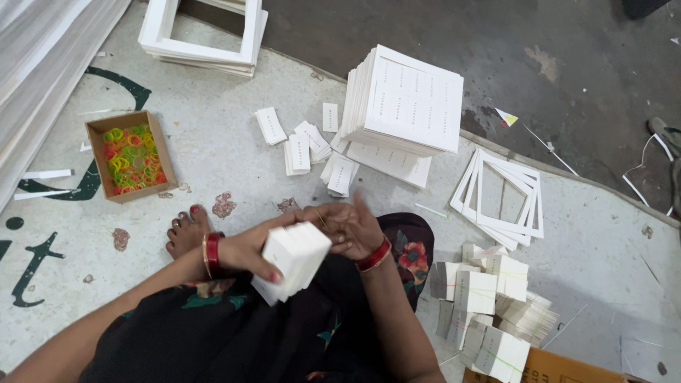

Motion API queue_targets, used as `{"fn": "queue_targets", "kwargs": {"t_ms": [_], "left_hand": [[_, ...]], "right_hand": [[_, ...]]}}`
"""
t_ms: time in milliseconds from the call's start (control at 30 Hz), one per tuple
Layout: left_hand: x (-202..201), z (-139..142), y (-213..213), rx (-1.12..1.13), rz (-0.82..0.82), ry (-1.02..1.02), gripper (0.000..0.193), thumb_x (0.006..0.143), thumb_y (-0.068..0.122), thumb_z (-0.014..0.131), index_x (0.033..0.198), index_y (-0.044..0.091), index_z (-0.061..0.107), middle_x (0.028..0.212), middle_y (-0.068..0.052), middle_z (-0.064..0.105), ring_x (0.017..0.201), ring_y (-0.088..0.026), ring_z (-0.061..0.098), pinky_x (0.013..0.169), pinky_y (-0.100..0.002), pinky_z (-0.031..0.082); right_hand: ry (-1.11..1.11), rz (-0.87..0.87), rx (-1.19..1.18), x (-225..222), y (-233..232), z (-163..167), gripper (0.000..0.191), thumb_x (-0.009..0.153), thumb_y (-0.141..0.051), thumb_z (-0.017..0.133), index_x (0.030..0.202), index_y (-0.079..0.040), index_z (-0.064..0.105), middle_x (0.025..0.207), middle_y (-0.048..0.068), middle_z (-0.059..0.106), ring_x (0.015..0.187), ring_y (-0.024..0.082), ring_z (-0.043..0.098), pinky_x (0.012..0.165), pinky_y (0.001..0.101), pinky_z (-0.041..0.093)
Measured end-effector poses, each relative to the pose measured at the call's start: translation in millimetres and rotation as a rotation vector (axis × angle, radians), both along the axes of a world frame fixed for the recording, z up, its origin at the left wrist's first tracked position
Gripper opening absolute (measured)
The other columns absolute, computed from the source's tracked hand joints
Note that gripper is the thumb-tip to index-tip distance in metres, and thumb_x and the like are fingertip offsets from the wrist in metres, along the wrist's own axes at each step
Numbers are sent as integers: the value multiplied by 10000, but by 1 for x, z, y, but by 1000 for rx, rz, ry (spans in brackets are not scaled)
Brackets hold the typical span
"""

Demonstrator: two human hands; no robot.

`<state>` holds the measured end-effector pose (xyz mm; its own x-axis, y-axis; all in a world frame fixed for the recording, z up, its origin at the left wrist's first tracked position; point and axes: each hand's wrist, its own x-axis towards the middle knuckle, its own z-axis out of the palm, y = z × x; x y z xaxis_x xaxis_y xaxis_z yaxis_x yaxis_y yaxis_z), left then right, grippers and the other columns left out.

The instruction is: The person sits on the floor and assembles small white paper packs by inserting them into a white frame, then securing them with rubber bands. The person repeatedly picks up paper packs, places them into the frame, and uses rubber bands to bundle them before moving the completed packs aside.

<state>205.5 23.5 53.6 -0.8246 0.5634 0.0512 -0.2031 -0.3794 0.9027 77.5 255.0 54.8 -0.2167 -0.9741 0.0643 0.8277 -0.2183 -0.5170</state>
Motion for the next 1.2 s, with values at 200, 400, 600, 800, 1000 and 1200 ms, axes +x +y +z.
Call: {"fn": "queue_targets", "kwargs": {"t_ms": [200,400,600,800,1000,1200], "left_hand": [[8,49,5,-603,78,298,857,603,346,938,1311,130,504,1241,-104,621,1157,-270,644,982,-430,591],[-2,84,15,-1195,-23,396,931,559,384,883,1393,197,514,1149,-82,712,1007,-291,710,853,-429,574],[-4,88,18,-1271,148,281,992,568,430,862,1451,125,528,1145,-138,681,968,-324,711,881,-417,568],[-6,89,19,-1214,484,252,977,561,420,880,1412,71,552,1103,-161,690,929,-335,717,838,-416,578],[-5,89,11,-1240,650,180,969,590,454,873,1417,62,553,977,-113,685,825,-277,706,734,-396,577],[-4,90,9,-1221,747,236,928,585,442,884,1387,67,606,927,-123,664,793,-285,689,709,-414,557]], "right_hand": [[105,65,181,-11,26,-4,396,1080,-126,604,1315,192,588,1008,71,565,601,16,333,452,149,272],[114,37,415,-3,10,7,408,1054,-228,551,1284,104,609,853,62,578,533,26,339,400,178,261],[359,-110,478,1,4,44,400,1044,-185,563,1320,93,646,749,-41,511,594,43,361,478,199,318],[669,-353,604,8,-13,59,317,1028,-172,600,1199,61,732,657,-35,543,548,48,438,502,229,387],[979,-511,515,4,-7,50,269,1028,-193,608,1075,37,740,760,-3,647,679,44,581,628,214,481],[731,-638,429,21,-17,37,320,1009,-208,594,1126,58,726,773,25,659,680,85,589,624,208,450]]}}
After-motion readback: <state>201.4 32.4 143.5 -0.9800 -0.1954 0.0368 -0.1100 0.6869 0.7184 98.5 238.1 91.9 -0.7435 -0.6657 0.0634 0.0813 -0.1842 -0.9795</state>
